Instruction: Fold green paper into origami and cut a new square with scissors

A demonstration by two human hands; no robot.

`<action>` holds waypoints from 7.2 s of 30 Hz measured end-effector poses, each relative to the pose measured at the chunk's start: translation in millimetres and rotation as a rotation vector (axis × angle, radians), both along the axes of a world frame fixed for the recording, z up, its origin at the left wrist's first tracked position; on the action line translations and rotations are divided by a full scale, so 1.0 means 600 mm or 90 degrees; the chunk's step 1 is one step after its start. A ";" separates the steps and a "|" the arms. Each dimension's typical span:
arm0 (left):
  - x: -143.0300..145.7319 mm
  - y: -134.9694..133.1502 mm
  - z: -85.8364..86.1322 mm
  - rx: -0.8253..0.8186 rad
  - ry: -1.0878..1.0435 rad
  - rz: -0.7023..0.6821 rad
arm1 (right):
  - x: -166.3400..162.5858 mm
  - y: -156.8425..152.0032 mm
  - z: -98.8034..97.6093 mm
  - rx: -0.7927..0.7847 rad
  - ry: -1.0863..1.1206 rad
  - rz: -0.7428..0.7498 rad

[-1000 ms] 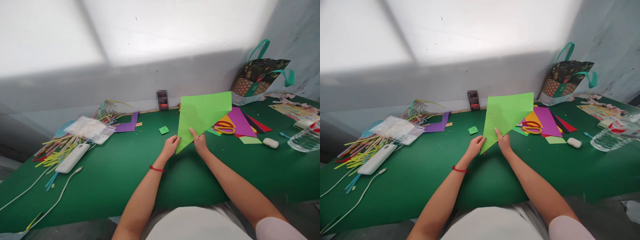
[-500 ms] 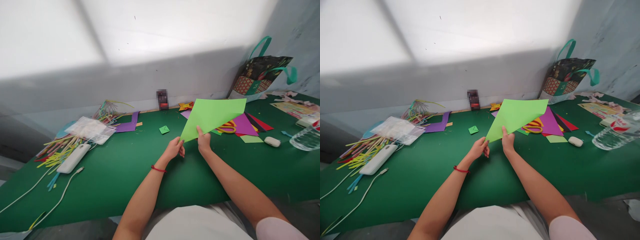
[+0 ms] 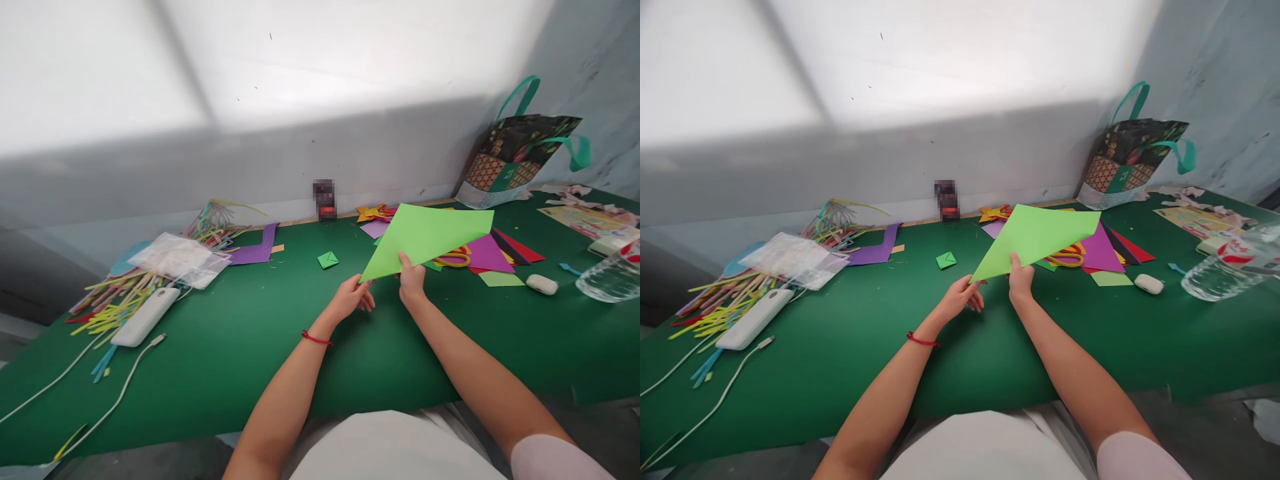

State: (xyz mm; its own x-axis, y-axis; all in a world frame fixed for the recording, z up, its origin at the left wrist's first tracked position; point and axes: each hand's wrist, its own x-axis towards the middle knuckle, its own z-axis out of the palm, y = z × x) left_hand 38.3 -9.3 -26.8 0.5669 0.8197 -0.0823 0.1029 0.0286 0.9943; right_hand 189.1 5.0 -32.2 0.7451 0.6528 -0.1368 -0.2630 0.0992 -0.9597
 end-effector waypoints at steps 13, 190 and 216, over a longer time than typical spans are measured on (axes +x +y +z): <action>-0.008 -0.002 0.009 -0.036 -0.034 0.017 | 0.001 0.001 -0.004 0.010 0.030 0.022; -0.124 -0.005 0.001 -0.215 -0.051 -0.018 | -0.054 -0.006 0.023 0.035 -0.107 0.686; -0.123 0.002 0.000 -0.185 -0.085 0.130 | -0.052 -0.002 0.014 0.004 -0.063 0.578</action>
State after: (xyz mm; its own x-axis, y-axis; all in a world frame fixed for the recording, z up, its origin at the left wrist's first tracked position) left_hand -35.8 -8.2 -26.6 0.4150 0.8705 -0.2647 -0.0640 0.3181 0.9459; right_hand 157.8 3.9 -23.6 -0.0467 0.9945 -0.0942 -0.1584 -0.1005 -0.9822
